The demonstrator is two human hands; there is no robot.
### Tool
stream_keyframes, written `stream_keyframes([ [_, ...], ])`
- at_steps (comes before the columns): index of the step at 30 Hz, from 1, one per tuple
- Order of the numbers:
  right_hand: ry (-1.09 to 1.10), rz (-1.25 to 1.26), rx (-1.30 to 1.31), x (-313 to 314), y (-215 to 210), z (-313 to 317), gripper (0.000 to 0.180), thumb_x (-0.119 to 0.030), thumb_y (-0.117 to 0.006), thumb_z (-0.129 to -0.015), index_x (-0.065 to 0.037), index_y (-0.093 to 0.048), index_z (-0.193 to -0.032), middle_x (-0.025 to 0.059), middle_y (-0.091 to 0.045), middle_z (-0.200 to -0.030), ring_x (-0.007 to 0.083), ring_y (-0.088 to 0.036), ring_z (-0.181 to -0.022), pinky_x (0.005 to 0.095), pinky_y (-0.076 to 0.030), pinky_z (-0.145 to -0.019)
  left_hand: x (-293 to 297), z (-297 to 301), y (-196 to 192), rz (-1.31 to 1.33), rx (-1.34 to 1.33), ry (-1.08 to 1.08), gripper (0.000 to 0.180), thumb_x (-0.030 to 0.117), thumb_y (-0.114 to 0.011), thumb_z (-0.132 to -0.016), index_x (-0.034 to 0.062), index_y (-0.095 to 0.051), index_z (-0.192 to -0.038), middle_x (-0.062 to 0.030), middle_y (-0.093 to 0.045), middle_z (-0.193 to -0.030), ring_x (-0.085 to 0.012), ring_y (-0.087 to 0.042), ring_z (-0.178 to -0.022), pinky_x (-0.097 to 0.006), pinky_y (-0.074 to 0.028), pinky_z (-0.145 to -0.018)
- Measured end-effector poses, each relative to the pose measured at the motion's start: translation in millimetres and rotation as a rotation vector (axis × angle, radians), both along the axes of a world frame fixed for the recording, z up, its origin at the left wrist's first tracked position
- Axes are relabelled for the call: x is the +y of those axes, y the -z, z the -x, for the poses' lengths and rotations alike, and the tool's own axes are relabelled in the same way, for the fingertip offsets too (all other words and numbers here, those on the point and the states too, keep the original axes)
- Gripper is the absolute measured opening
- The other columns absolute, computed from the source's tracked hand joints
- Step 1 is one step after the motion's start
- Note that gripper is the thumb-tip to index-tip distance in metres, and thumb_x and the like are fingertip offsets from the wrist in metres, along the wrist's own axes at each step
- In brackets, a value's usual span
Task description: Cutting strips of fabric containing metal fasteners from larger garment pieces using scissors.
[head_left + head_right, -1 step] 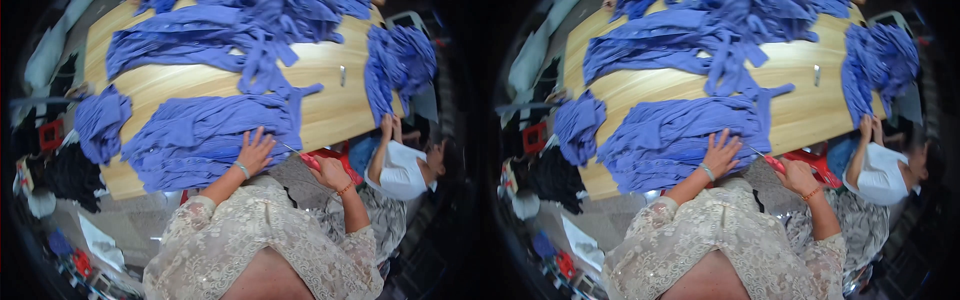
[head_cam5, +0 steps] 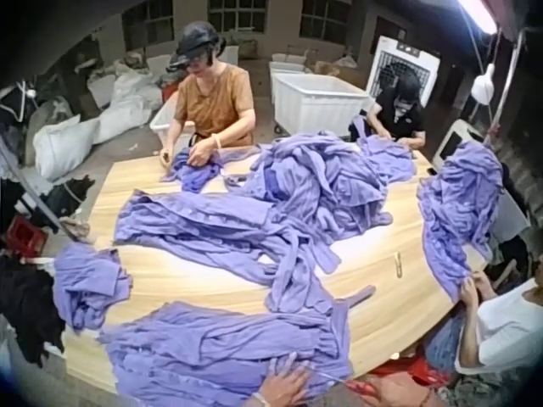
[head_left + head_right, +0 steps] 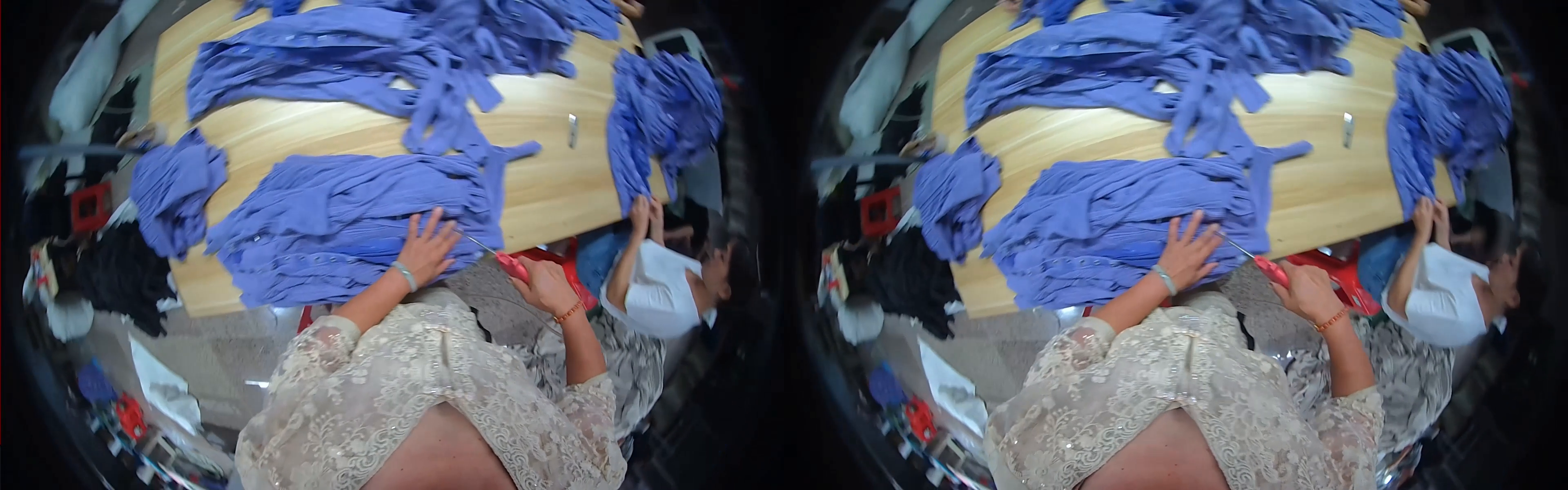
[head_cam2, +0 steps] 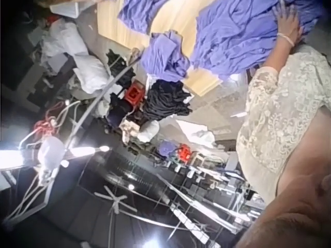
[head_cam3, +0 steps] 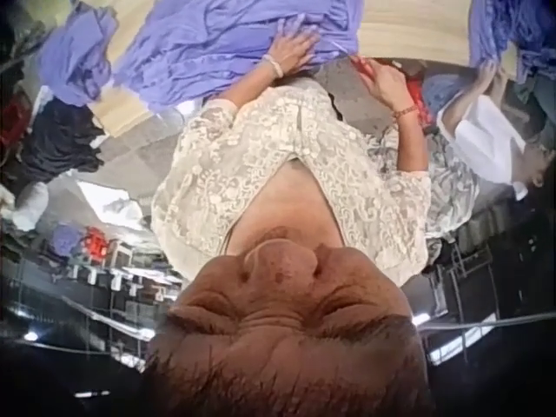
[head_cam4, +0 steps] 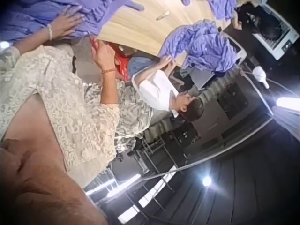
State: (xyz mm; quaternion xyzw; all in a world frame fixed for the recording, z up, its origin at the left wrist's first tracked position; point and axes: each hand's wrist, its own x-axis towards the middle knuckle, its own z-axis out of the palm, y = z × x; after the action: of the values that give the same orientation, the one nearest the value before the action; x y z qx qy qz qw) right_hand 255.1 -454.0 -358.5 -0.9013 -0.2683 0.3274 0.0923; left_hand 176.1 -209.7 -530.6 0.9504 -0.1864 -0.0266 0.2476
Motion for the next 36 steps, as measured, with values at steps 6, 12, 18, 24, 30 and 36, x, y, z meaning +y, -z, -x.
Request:
stream_keyframes([
  [6, -0.048, -0.026, 0.082, 35, -6, -13, 0.034, -0.031, -0.068, -0.084, -0.005, -0.063, -0.105, 0.0229, -0.066, -0.084, 0.0409, -0.064, -0.082, 0.0503, -0.050, -0.072, 0, -2, 7, 0.041, -0.068, 0.024, 0.062, 0.044, -0.063, -0.086, 0.0165, -0.048, -0.140, -0.0060, -0.042, -0.149, -0.0365, -0.013, -0.149, -0.070, 0.000, -0.112],
  [12, -0.054, -0.002, 0.129, 36, 0, -27, 0.031, -0.030, -0.067, -0.085, -0.003, -0.061, -0.098, 0.0236, -0.065, -0.083, 0.0440, -0.063, -0.081, 0.0508, -0.048, -0.072, 18, 6, 0, 0.052, -0.042, -0.007, 0.059, 0.040, -0.063, -0.087, 0.0166, -0.049, -0.139, -0.0048, -0.039, -0.151, -0.0340, -0.014, -0.149, -0.071, -0.004, -0.112],
  [18, -0.036, -0.154, -0.020, 56, 22, -17, 0.024, -0.010, -0.067, -0.081, -0.005, -0.062, -0.105, 0.0196, -0.065, -0.092, 0.0419, -0.063, -0.084, 0.0445, -0.050, -0.073, 90, 52, -30, 0.104, -0.094, -0.330, 0.056, 0.016, -0.066, -0.077, 0.0160, -0.055, -0.131, -0.0140, -0.046, -0.142, -0.0324, -0.041, -0.134, -0.067, -0.018, -0.110],
  [24, -0.070, -0.285, 0.091, 99, 42, -9, 0.030, 0.001, -0.061, -0.080, -0.004, -0.060, -0.109, 0.0186, -0.063, -0.103, 0.0404, -0.062, -0.093, 0.0416, -0.051, -0.079, 235, 155, -31, -0.454, 0.013, -0.920, 0.050, 0.006, -0.065, -0.071, 0.0147, -0.059, -0.120, -0.0116, -0.052, -0.128, -0.0319, -0.048, -0.123, -0.064, -0.022, -0.108],
  [30, -0.145, -0.257, 0.168, 134, 38, -15, 0.026, -0.001, -0.060, -0.083, -0.004, -0.061, -0.109, 0.0187, -0.063, -0.101, 0.0406, -0.062, -0.090, 0.0404, -0.050, -0.077, 291, 196, -31, -0.279, 0.185, -0.954, 0.032, 0.010, -0.071, -0.071, 0.0126, -0.066, -0.103, -0.0082, -0.058, -0.099, -0.0294, -0.053, -0.109, -0.056, -0.028, -0.108],
  [36, -0.105, -0.210, 0.171, 154, 34, -19, 0.024, -0.003, -0.060, -0.084, -0.004, -0.061, -0.108, 0.0192, -0.063, -0.098, 0.0406, -0.062, -0.089, 0.0399, -0.050, -0.076, 310, 190, -47, 0.146, 0.072, -1.018, 0.017, 0.012, -0.073, -0.071, 0.0088, -0.068, -0.087, -0.0106, -0.063, -0.093, -0.0319, -0.059, -0.098, -0.043, -0.044, -0.094],
])
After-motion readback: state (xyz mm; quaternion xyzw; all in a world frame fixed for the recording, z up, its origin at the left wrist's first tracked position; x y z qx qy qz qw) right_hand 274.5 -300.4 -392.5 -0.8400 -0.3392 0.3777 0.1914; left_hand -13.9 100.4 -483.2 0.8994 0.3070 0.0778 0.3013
